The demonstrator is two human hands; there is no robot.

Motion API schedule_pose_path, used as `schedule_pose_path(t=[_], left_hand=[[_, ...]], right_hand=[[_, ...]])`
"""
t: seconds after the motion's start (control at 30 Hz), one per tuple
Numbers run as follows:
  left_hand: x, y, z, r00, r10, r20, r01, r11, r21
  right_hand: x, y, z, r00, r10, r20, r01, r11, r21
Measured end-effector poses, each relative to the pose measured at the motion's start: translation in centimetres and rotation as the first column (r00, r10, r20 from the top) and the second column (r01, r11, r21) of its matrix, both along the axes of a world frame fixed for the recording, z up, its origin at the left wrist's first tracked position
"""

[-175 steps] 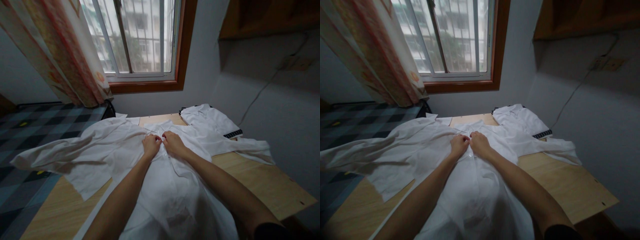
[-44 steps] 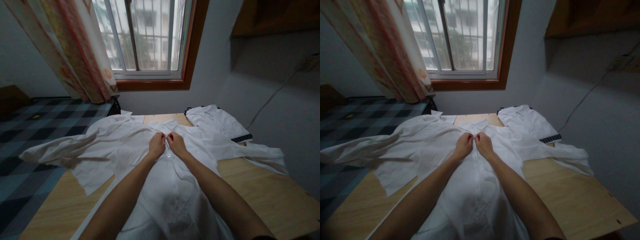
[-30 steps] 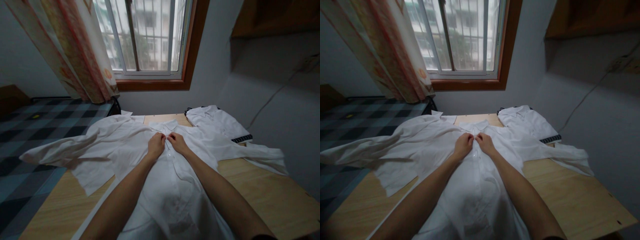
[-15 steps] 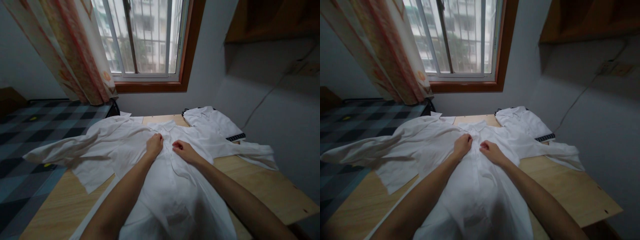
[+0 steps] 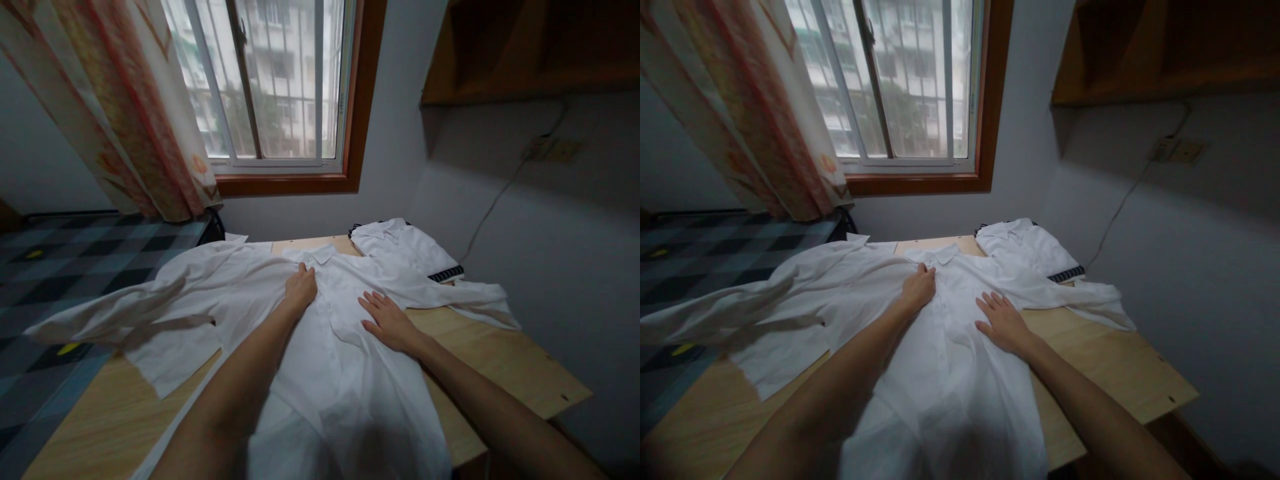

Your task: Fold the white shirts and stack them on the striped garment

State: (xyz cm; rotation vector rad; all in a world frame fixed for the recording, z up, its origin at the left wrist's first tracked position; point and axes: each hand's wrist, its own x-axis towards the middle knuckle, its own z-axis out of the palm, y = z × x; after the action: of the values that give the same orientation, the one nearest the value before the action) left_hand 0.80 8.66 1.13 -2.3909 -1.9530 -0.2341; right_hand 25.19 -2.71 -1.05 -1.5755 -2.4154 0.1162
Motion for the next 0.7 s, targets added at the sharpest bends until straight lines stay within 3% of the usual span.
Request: schedule_pose_path(t=[0.1, 0.2, 0.33, 0.43, 0.53, 0.7], left_hand=[[-0.2, 0.0, 0.3, 1.0, -0.013, -0.001, 0.013, 1.0, -0.009], [-0.4, -0.3, 0.4, 0.999, -0.031, 0.025, 0.032, 0.999, -0.027], [-1.3, -1.0, 0.5, 0.988, -0.12, 0.102, 0.125, 0.991, -0.044], [-2.3, -2.2, 0.8, 0.973, -0.196, 0.122, 0.205, 0.977, -0.065], [-3.6, -4.0, 0.8, 0.965, -0.251, 0.076, 0.26, 0.956, -0.133], [-4.8, -6.2, 0.0, 0.959, -0.279, -0.043, 0.266, 0.944, -0.193]], right_hand=[[2.4, 1.5, 1.0, 0.986, -0.099, -0.136, 0.113, 0.988, 0.106], [6.5, 3.4, 1.8, 0.913, -0.351, -0.207, 0.396, 0.885, 0.246], [10.9, 4.7, 1.8, 0.806, -0.578, -0.128, 0.592, 0.787, 0.173], [11.6, 4.5, 1.7, 0.792, -0.609, -0.033, 0.609, 0.788, 0.09], [10.8, 4.1, 2.7, 0.799, -0.598, 0.067, 0.595, 0.802, 0.059], [9.7, 5.2, 7.4, 0.812, -0.563, 0.157, 0.522, 0.819, 0.238]])
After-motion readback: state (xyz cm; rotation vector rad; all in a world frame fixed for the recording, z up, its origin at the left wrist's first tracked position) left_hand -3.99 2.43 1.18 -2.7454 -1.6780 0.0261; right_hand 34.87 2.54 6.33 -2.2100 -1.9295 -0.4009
